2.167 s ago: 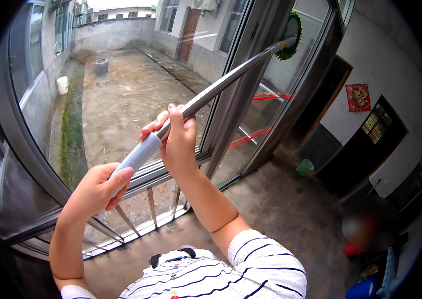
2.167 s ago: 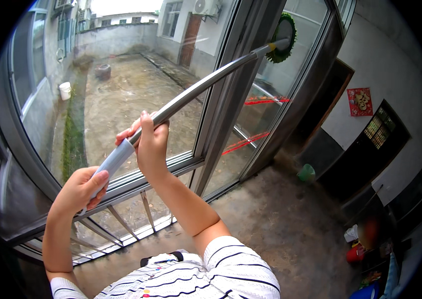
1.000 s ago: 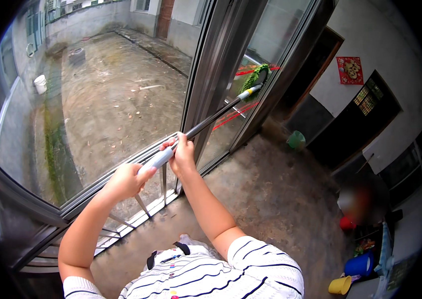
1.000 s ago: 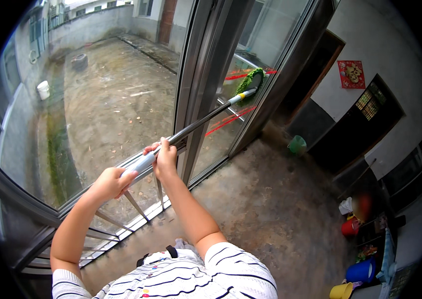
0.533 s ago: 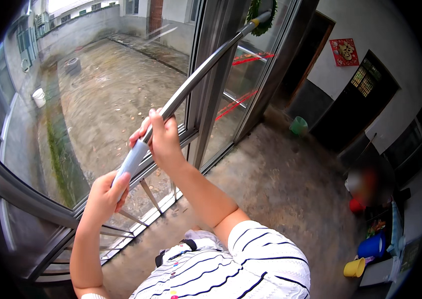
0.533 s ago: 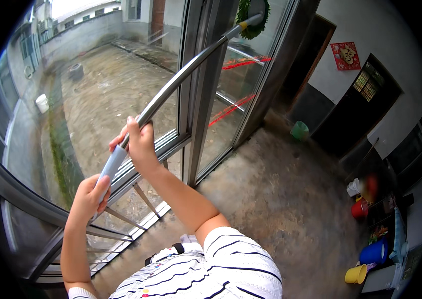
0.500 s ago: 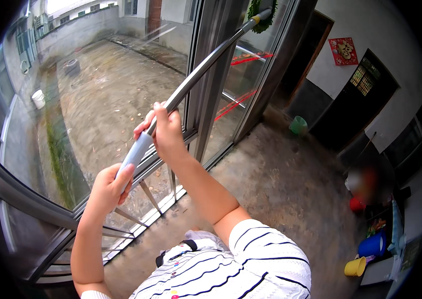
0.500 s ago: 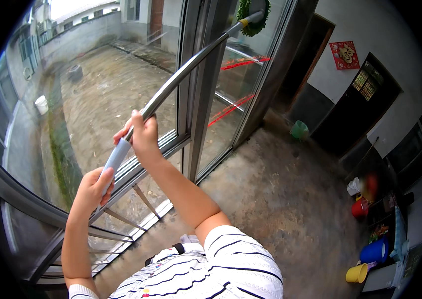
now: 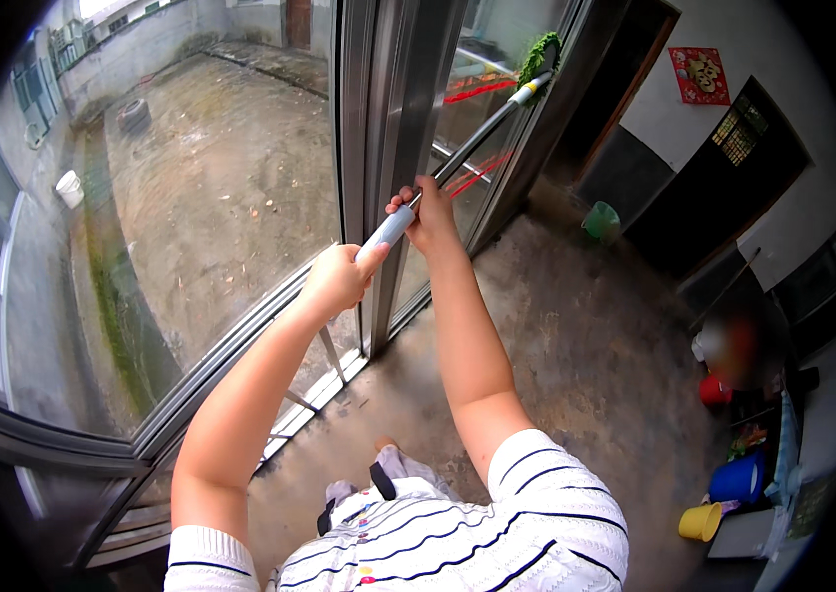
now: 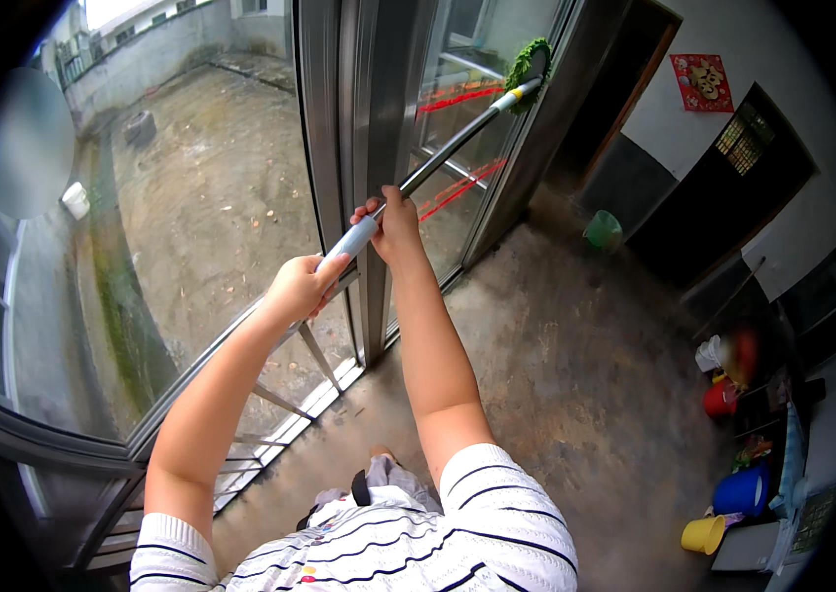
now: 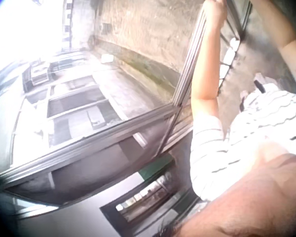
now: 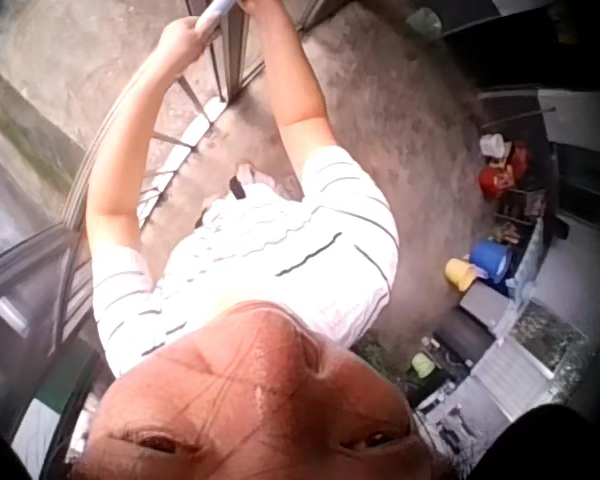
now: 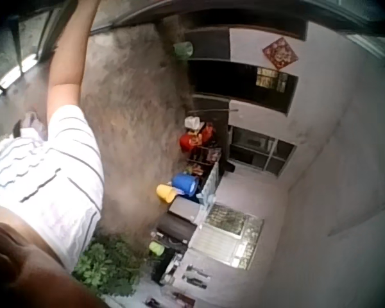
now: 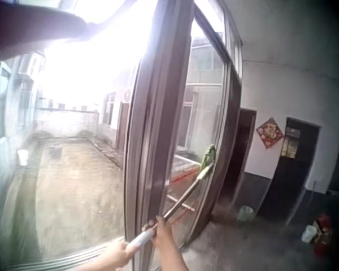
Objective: The person uses a long-handled green mop to wipe the exterior surface of a large glass sliding door. They systematically clean the glass panels from top to bottom and side to side, moving along the door frame to cover the entire area.
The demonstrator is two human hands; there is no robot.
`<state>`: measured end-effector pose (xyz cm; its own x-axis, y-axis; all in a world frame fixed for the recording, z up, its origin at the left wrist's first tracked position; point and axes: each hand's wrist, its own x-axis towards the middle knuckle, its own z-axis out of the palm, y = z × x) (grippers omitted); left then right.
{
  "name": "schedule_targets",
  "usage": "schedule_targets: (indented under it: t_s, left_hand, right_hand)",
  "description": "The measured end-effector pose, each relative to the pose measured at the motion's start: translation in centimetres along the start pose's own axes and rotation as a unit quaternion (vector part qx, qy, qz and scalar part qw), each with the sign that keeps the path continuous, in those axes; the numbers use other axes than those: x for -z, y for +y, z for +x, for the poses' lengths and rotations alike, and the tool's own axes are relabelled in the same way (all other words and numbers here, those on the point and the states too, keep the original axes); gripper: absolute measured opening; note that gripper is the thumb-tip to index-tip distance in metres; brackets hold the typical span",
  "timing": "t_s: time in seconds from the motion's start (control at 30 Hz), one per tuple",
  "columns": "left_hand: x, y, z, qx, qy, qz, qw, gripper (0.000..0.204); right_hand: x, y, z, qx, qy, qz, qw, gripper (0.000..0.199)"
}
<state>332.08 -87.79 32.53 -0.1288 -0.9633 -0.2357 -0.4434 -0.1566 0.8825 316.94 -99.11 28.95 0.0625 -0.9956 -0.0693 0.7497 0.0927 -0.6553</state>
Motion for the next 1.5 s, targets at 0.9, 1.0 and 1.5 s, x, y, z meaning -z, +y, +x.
schedule_targets:
  t_s: [0.9, 1.0, 1.5]
  left_hand:
    - [9.4, -6.4, -28.7, -0.003, 0.034, 0.133, 0.99, 0.04]
    - [8.9, -5.3, -26.7, 0.02, 0.019, 0.029, 0.999, 0.037]
    - [-3.4, 3.0, 2.2, -0.009, -0.021, -0.029, 0.999, 0.038]
  right_hand:
    - [-10.6, 13.2, -24.8, -0.075, -0.123, 0.043, 0.989, 0.03]
    - [-10.7, 11.2, -22.5, -0.03, -0.146, 0.029, 0.988, 0.028]
    - [2.1, -5.2, 1.7, 0.007, -0.042, -0.059, 0.997, 0.027]
